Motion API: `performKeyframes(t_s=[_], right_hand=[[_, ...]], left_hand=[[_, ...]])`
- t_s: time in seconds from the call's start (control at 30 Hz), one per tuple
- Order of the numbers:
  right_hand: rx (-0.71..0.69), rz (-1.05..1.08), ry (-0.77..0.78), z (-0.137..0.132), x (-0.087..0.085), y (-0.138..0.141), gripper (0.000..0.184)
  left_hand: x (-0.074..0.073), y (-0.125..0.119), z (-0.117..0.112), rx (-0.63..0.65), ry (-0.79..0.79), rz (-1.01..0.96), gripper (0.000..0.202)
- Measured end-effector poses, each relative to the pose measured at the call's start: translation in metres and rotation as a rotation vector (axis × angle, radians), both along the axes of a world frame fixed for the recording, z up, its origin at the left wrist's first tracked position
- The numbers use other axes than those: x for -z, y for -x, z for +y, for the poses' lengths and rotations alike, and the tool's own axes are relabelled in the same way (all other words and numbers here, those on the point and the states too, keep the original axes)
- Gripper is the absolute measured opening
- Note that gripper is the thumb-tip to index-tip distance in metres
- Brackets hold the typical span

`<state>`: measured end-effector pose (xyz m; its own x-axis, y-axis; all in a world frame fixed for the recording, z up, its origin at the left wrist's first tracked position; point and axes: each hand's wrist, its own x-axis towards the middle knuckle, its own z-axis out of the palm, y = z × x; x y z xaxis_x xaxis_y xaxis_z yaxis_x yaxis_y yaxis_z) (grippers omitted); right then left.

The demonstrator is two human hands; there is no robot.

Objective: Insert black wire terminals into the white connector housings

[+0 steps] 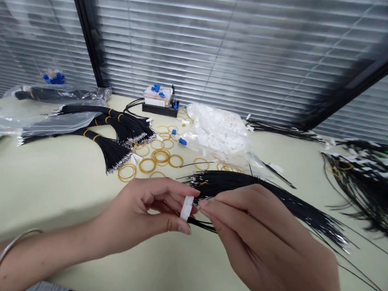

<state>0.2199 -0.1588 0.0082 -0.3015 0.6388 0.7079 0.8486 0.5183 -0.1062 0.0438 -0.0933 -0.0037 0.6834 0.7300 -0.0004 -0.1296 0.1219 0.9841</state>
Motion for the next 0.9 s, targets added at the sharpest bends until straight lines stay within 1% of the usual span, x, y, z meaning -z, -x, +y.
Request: performKeyframes(t_s=[0.27, 0.47, 0.6, 0.7, 0.77, 0.83, 0.9], right_hand=[[-0.022, 0.028, 0.018, 0.002, 0.003, 0.001, 0.018], [-0.016, 0.003, 0.013, 0.001, 0.004, 0.002, 0.017], [0.011, -0.018, -0.041, 0.003, 0.005, 0.0, 0.012], [0.054, -0.061, -0.136, 0.004, 0.002, -0.003, 0.009], [0.011, -0.094, -0.136, 0.003, 0.001, -0.005, 0.012], [-0.115, -0.188, -0.057, 0.001, 0.003, -0.006, 0.011], [-0.231, -0.348, 0.047, 0.0, 0.01, -0.005, 0.02]], left_hand=[[-0.003, -0.003, -0.003, -0.043, -0.072, -0.027, 0.038], [-0.001, -0.001, -0.004, -0.036, -0.116, -0.038, 0.038], [0.0, -0.001, -0.002, -0.033, -0.126, 0.007, 0.035], [0.001, -0.001, 0.003, -0.116, -0.122, 0.054, 0.034], [0.002, 0.001, 0.008, -0.206, -0.118, 0.068, 0.033], [0.001, 0.002, 0.011, -0.264, -0.13, 0.076, 0.032], [-0.001, 0.003, 0.013, -0.289, -0.15, 0.096, 0.031]])
